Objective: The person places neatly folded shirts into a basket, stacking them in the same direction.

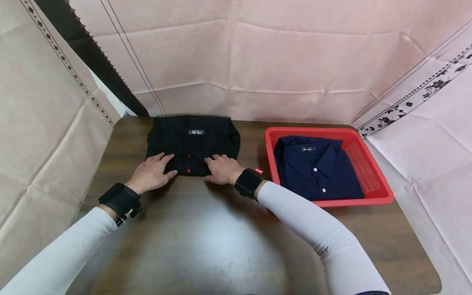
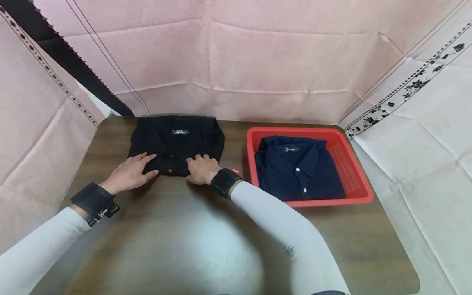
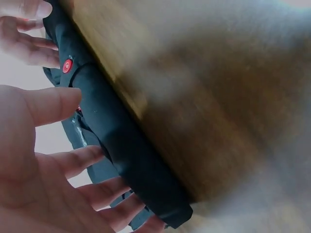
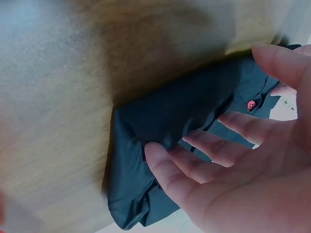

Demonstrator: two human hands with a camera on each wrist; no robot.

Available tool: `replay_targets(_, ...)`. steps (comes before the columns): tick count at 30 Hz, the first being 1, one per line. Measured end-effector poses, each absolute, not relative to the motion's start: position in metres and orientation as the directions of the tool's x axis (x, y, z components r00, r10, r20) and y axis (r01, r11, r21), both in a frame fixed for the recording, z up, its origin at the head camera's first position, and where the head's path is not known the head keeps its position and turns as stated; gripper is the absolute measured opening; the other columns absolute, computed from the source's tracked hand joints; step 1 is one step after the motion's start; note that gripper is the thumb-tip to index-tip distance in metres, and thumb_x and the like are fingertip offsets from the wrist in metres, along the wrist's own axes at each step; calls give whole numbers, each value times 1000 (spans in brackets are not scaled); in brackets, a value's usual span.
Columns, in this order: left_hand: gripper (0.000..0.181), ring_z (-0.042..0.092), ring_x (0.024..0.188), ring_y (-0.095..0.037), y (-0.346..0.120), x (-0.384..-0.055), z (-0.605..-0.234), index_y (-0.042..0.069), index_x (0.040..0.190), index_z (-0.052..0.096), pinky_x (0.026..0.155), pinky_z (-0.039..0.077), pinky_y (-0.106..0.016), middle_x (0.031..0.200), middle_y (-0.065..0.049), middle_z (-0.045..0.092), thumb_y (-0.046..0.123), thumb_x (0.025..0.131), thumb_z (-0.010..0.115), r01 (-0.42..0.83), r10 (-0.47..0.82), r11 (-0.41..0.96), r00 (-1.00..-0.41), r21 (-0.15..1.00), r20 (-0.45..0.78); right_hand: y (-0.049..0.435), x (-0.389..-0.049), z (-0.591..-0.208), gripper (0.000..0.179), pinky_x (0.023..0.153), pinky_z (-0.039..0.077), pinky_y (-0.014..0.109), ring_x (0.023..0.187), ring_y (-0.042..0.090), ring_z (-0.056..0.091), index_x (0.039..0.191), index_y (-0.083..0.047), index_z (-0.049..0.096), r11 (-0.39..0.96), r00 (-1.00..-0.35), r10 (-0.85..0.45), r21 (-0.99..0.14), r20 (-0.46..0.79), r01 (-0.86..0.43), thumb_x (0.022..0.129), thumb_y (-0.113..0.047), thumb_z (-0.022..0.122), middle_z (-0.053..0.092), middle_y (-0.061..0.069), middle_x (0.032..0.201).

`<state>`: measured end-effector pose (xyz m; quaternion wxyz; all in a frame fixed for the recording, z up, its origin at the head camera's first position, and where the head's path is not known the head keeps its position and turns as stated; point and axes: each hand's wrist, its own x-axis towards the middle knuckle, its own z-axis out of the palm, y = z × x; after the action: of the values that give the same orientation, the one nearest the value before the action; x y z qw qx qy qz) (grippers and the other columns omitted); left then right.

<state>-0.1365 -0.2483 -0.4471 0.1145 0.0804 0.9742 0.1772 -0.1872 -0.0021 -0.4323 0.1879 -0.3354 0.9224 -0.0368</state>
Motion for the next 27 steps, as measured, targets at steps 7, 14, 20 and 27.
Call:
replay_targets(7,64,28,136,-53,-245,-118,-448,2,149,41,103,29,-71,151,-35,31,37,97,53,108,186,925,-965,364,-186,6,-170,-426,64,103,44,47,122,30,51,149,-11,43,740,-669,-670,-209,-323,-640,94,-41,58,49,15,145)
replay_targets(14,62,32,133,-54,-243,-98,-445,2,146,44,102,29,-71,148,-35,35,38,96,54,115,189,929,-964,351,-185,14,-152,-427,65,102,45,45,120,30,52,149,-10,44,708,-639,-702,-212,-313,-674,94,-41,59,50,16,144)
replay_targets(20,60,39,128,-52,-240,-79,-441,1,143,49,101,33,-69,143,-33,44,38,96,56,142,206,929,-966,343,-157,20,-140,-428,66,103,44,45,121,29,51,149,-11,44,703,-631,-707,-222,-318,-676,93,-43,59,49,15,145)
replay_targets(27,56,47,123,-47,-237,-65,-435,3,138,55,98,38,-67,138,-28,51,39,95,57,156,218,929,-963,335,-159,27,-121,-427,67,101,46,45,120,29,52,149,-11,45,694,-628,-715,-202,-308,-691,92,-45,59,51,15,144)
